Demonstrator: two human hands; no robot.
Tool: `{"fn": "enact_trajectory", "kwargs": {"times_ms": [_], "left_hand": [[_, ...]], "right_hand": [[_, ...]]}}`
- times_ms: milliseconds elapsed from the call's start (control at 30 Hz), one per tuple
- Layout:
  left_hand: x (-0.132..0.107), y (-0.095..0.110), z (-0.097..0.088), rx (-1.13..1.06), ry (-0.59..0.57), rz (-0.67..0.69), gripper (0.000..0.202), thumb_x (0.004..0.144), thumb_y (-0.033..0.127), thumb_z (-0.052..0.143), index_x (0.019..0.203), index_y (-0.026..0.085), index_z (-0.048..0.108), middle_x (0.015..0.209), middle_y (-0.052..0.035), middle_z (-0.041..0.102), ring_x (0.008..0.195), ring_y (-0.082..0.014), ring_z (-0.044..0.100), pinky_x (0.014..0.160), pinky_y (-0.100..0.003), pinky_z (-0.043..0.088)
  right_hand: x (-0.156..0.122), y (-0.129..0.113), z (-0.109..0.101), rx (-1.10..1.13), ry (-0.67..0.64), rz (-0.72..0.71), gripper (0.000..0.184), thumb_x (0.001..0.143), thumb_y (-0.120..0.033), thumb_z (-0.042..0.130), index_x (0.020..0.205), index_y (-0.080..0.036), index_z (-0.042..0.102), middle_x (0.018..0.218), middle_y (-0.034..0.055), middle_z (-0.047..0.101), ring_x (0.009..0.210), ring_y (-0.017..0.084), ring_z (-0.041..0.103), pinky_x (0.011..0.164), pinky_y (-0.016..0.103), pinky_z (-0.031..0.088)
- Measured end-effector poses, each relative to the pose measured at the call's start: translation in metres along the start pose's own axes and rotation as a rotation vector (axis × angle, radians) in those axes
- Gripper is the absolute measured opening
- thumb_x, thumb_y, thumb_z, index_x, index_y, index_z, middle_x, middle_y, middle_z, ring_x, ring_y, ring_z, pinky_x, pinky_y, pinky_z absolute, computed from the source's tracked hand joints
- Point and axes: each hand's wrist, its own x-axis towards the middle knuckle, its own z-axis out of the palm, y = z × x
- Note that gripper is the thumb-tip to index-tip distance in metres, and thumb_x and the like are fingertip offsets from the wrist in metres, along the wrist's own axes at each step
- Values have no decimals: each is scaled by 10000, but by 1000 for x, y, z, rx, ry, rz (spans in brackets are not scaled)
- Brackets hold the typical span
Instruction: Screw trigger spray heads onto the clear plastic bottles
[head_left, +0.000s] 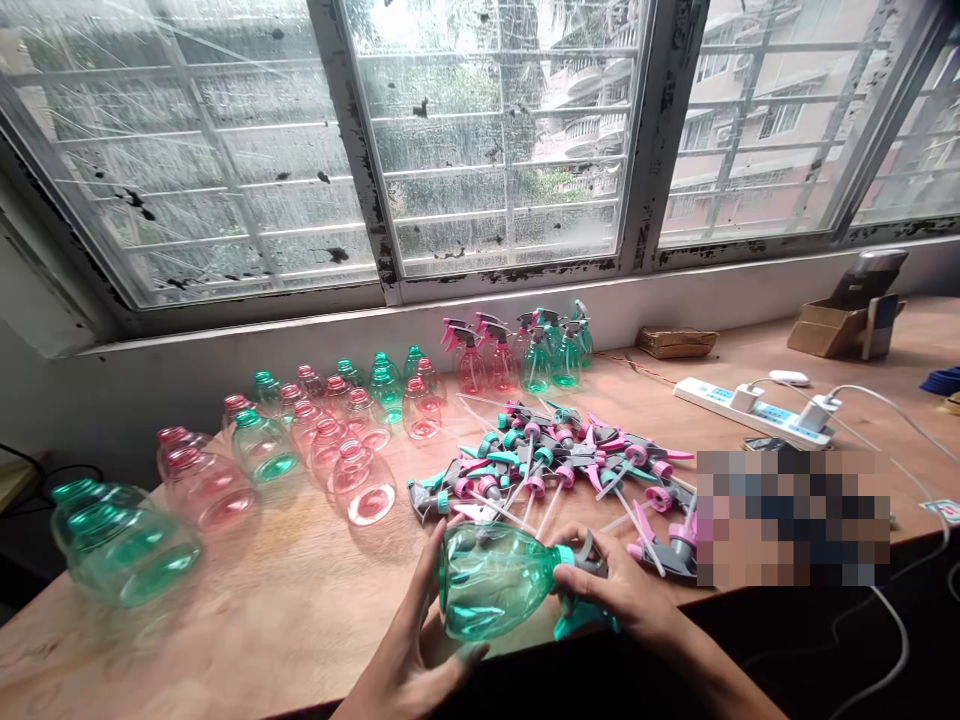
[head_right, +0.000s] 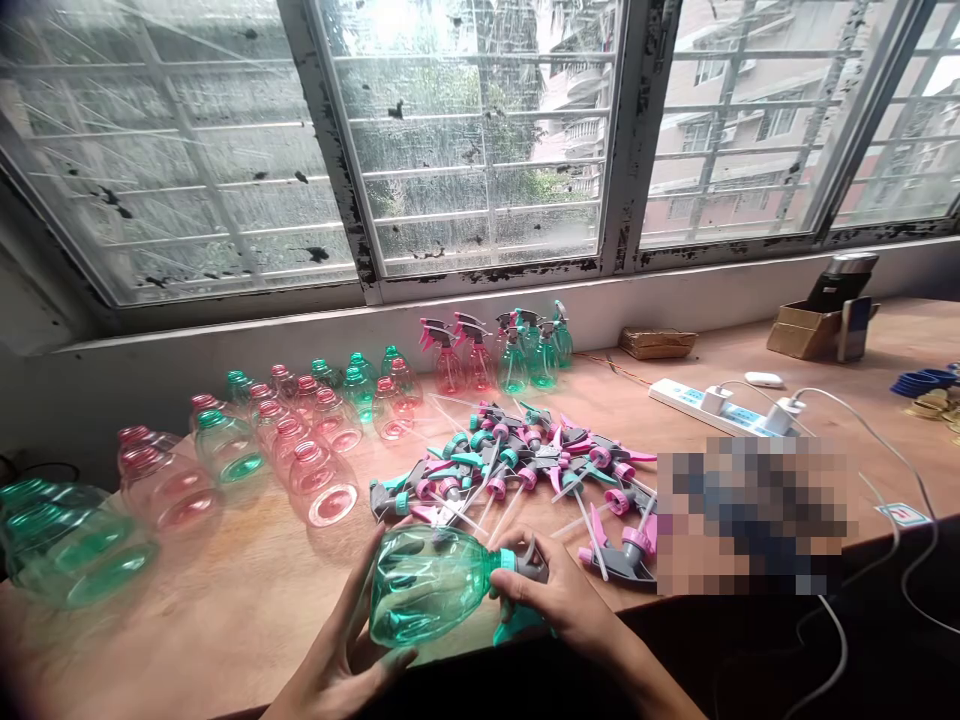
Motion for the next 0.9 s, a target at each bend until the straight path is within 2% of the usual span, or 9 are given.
{"fn": "enact_trajectory", "kwargs": {"times_ms": [133, 200, 333, 500, 600, 667, 767, 833, 900], "left_hand": [[3, 3, 3, 34, -28, 8, 1076, 945, 466, 828, 1706, 495, 68, 1842, -29, 40, 1621, -400, 310, 1266, -519, 387], [5, 8, 5, 63, 13, -15, 983, 982, 442, 791, 1710, 450, 131, 1832, -56, 131, 1638, -390, 271, 1293, -527, 344], [10, 10, 8, 105, 41, 61, 907, 976, 440, 797, 1683, 427, 229, 1805, -75, 222, 1605, -388, 354, 1275, -496, 391], [11, 4, 5, 178, 63, 59, 795, 1057, 487, 657, 1705, 438, 199, 1814, -59, 219, 1602, -369, 370, 1292, -481, 348], [10, 5, 4, 186, 55, 40, 877, 1038, 482, 689, 1720, 434, 139, 1802, -66, 265, 1587, -369, 403, 1299, -494, 335], [8, 6, 4, 207, 56, 21, 982, 999, 452, 755, 1729, 414, 98, 1806, -69, 251, 1614, -377, 343, 1319, -514, 287], [7, 7, 1, 253, 82, -10, 1063, 966, 430, 796, 1737, 377, 66, 1823, -63, 181, 1661, -385, 186, 1347, -556, 134], [7, 6, -1, 267, 92, -18, 1027, 964, 429, 796, 1737, 362, 124, 1824, -59, 175, 1667, -396, 136, 1349, -572, 80], [9, 5, -2, 263, 87, -14, 979, 957, 433, 804, 1727, 362, 205, 1822, -54, 192, 1666, -406, 137, 1353, -574, 89]], "right_hand": [[0, 1, 0, 4, -20, -10, 492, 765, -574, 934, 948, -197, 675, 764, 17, 783, 699, 214, 731, 690, 321, 601], [0, 1, -1, 13, -25, -14, 486, 774, -567, 932, 953, -195, 676, 760, 13, 778, 697, 208, 728, 690, 317, 601], [0, 1, -1, 26, -29, -19, 492, 779, -571, 927, 975, -192, 681, 758, 13, 780, 703, 210, 736, 696, 317, 603], [0, 0, -2, -11, -40, -14, 495, 777, -586, 919, 967, -199, 675, 775, 31, 809, 690, 224, 748, 691, 330, 610], [0, 0, -2, -18, -49, -13, 491, 789, -582, 913, 978, -200, 670, 782, 36, 817, 687, 220, 749, 693, 329, 606], [0, 0, -2, -16, -52, -4, 496, 785, -587, 913, 980, -204, 665, 786, 38, 821, 682, 226, 754, 696, 339, 608], [0, 0, -2, -7, -53, 3, 498, 776, -589, 918, 970, -207, 664, 787, 37, 817, 689, 237, 762, 694, 345, 612], [0, 1, -2, 3, -53, 0, 502, 770, -587, 923, 967, -204, 666, 776, 35, 813, 682, 233, 758, 685, 339, 612], [1, 2, -2, 12, -53, -7, 502, 772, -579, 926, 972, -200, 666, 771, 34, 812, 672, 224, 751, 677, 333, 612]]}}
